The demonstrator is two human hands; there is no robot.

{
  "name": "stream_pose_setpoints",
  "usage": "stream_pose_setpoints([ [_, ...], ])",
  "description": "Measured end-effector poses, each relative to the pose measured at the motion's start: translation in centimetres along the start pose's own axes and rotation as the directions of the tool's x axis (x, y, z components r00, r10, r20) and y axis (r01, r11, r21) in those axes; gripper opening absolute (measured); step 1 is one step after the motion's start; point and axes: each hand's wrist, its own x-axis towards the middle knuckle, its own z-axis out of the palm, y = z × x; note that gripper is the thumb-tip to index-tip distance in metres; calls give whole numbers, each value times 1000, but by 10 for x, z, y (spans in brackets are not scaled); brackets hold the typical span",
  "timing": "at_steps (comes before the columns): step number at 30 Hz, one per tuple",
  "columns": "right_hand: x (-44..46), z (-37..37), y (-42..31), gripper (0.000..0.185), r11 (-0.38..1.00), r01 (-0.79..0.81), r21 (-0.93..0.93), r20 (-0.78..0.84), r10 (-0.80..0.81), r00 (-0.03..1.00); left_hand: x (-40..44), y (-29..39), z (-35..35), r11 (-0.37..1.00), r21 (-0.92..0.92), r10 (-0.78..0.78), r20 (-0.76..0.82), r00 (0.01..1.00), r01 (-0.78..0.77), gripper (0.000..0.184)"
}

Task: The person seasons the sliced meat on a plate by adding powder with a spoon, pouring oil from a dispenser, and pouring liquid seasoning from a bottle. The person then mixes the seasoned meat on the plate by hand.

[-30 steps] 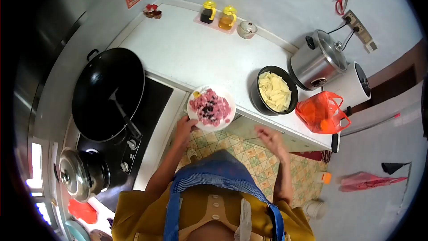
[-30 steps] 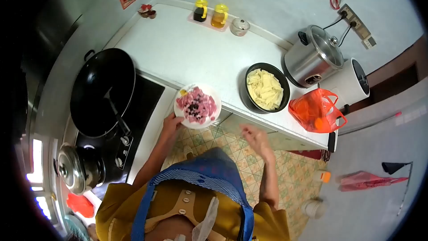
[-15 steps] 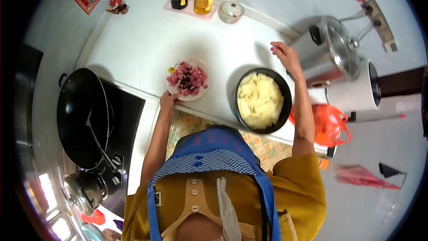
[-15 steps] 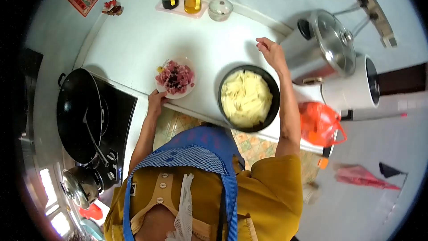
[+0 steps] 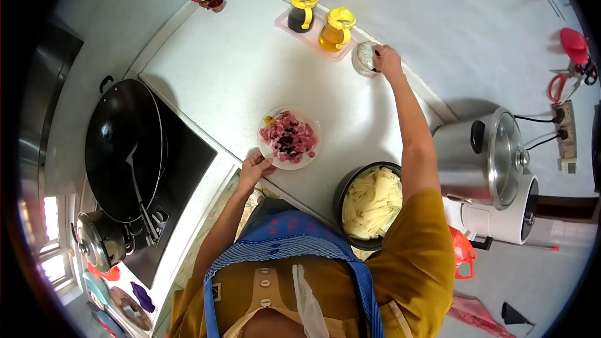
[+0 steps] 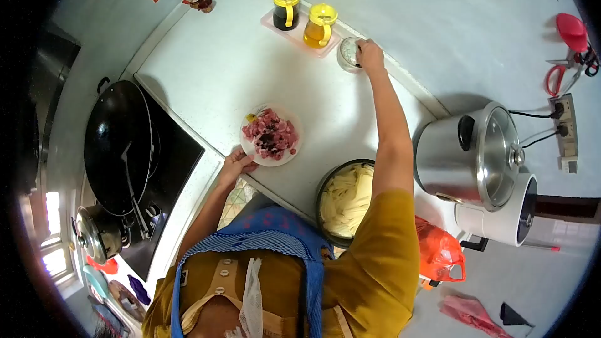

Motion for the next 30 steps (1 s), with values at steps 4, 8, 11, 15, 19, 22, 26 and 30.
stream_pose_setpoints([
  [4,7,0,2,20,998,2,-56,13,-1,1000,-19,-12,-26,946,226,262,-110,959,-232,31],
  [8,-16,-61,-24,14,990,3,143,-220,29,975,-43,-7,-46,859,439,370,-176,912,-264,27],
  [11,-68,-87,-49,15,947,-107,304,-74,135,988,-49,-28,-61,878,420,311,-139,940,-229,27],
  [15,-125,-38,-61,15,959,10,285,153,-55,987,-54,-29,-50,921,344,215,-52,975,-184,22],
  [19,-145,0,-76,17,980,31,196,291,-88,953,-51,-34,-52,890,414,238,-60,969,-193,24],
  [22,-146,8,-78,18,993,48,108,310,-79,948,-56,-32,-50,903,383,243,-81,967,-195,24],
  [26,-139,6,-74,22,976,8,216,270,-68,960,-65,-39,-61,915,369,218,-114,969,-163,22],
  [30,-96,-7,-47,50,1000,-1,11,-47,2,999,-73,-44,-66,914,383,207,-143,968,-138,21],
])
